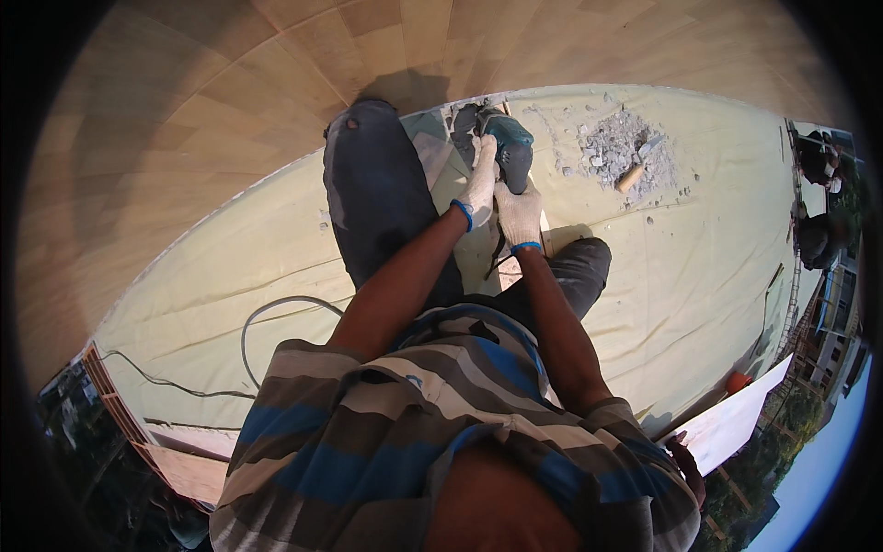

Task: The person uses a handheld electric grinder to smooth the edge of a wooden floor. They kneel on a protective sheet and move the grinder along the seam between the finished floor and the unfinished area, generating dust and debris.

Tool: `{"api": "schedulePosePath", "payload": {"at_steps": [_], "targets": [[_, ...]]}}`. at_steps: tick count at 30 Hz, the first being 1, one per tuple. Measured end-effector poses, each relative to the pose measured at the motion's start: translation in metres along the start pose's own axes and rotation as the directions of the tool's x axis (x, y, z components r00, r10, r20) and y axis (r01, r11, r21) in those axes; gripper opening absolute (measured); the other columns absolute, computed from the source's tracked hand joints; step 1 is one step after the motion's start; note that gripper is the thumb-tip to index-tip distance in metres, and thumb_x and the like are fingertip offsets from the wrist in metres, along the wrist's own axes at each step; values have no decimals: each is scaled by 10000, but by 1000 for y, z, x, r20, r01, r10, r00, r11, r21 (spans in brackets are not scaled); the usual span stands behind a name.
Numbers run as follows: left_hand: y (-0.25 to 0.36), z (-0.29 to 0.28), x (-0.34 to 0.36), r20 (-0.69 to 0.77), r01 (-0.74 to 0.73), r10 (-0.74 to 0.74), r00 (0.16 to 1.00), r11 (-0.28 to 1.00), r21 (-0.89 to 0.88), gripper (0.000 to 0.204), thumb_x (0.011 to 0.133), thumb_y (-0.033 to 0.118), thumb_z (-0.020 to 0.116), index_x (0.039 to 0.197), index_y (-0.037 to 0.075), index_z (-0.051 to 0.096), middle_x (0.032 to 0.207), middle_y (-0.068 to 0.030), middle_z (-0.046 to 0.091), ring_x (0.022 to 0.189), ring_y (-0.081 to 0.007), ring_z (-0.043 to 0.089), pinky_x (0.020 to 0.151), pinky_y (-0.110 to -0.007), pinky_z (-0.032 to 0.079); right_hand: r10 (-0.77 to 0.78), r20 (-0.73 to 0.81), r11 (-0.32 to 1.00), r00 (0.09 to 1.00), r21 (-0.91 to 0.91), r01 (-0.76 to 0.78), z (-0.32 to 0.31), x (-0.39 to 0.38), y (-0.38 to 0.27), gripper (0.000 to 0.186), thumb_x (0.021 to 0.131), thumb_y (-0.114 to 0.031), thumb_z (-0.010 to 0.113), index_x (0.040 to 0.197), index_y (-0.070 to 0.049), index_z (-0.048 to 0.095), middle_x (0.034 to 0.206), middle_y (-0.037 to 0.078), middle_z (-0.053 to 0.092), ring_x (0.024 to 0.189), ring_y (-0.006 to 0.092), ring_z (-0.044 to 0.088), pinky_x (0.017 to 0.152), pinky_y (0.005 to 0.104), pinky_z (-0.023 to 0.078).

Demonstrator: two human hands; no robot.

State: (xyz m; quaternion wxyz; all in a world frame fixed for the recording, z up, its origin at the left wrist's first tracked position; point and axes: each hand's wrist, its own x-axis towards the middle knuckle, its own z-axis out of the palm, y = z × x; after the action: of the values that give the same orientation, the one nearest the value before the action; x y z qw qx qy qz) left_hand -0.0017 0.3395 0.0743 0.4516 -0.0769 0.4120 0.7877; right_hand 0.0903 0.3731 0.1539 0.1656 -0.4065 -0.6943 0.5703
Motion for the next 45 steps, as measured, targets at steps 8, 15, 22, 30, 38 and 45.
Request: {"api": "schedulePosePath", "payload": {"at_steps": [8, 15, 22, 30, 38, 45], "targets": [[24, 22, -41, 117, 43, -33, 993, 995, -86, 842, 1111, 755, 379, 1557, 63, 557, 1511, -98, 638, 1352, -229, 598, 1202, -390, 433, -39, 2, 992, 999, -121, 39, -12, -14, -25, 395, 916, -219, 737, 1201, 56, 726, 882, 81, 743, 807, 134, 670, 742, 338, 555], [17, 21, -40, 87, -23, 32, 996, 994, -111, 712, 1143, 678, 413, 1546, 111, 566, 1480, -44, 651, 1337, -193, 611, 1182, -371, 458, -1, 1, 988, 1000, -156, 1, -15, -17, -33, 431, 932, -229, 754, 1265, 43, 726, 992, 126, 790, 911, 164, 718, 841, 352, 573], [7, 16, -33, 114, -36, 51, 992, 991, -131, 687, 1146, 662, 425, 1516, 104, 583, 1450, -47, 664, 1302, -195, 634, 1148, -377, 494, 3, -12, 986, 1000, -167, -5, -15, -19, -41, 459, 925, -226, 743, 1325, -1, 724, 974, 161, 791, 915, 215, 757, 865, 381, 586], [9, 6, -33, -6, 137, -139, 990, 984, -117, 786, 1077, 795, 420, 1433, 130, 643, 1331, -56, 714, 1195, -189, 670, 1091, -368, 533, -296, -73, 917, 953, -302, 262, 4, -19, 12, 374, 941, -200, 756, 1270, -28, 722, 960, 236, 787, 901, 395, 791, 799, 460, 603], [18, 0, -36, 9, 182, -182, 983, 983, 4, 816, 1039, 867, 381, 1327, 173, 702, 1164, -47, 756, 1030, -187, 723, 930, -373, 593, -94, -14, 978, 995, -189, 89, 2, -23, 22, 386, 926, -241, 745, 1230, -3, 725, 985, 265, 787, 964, 435, 787, 845, 485, 604], [23, 11, -32, -125, 195, -187, 974, 979, 53, 877, 1023, 900, 331, 1373, 181, 689, 1243, -53, 749, 1081, -196, 709, 949, -382, 583, -13, -50, 966, 999, -260, 0, 11, -17, 26, 437, 898, -265, 747, 1237, 12, 731, 1051, 278, 790, 1060, 444, 778, 914, 483, 596]]}}
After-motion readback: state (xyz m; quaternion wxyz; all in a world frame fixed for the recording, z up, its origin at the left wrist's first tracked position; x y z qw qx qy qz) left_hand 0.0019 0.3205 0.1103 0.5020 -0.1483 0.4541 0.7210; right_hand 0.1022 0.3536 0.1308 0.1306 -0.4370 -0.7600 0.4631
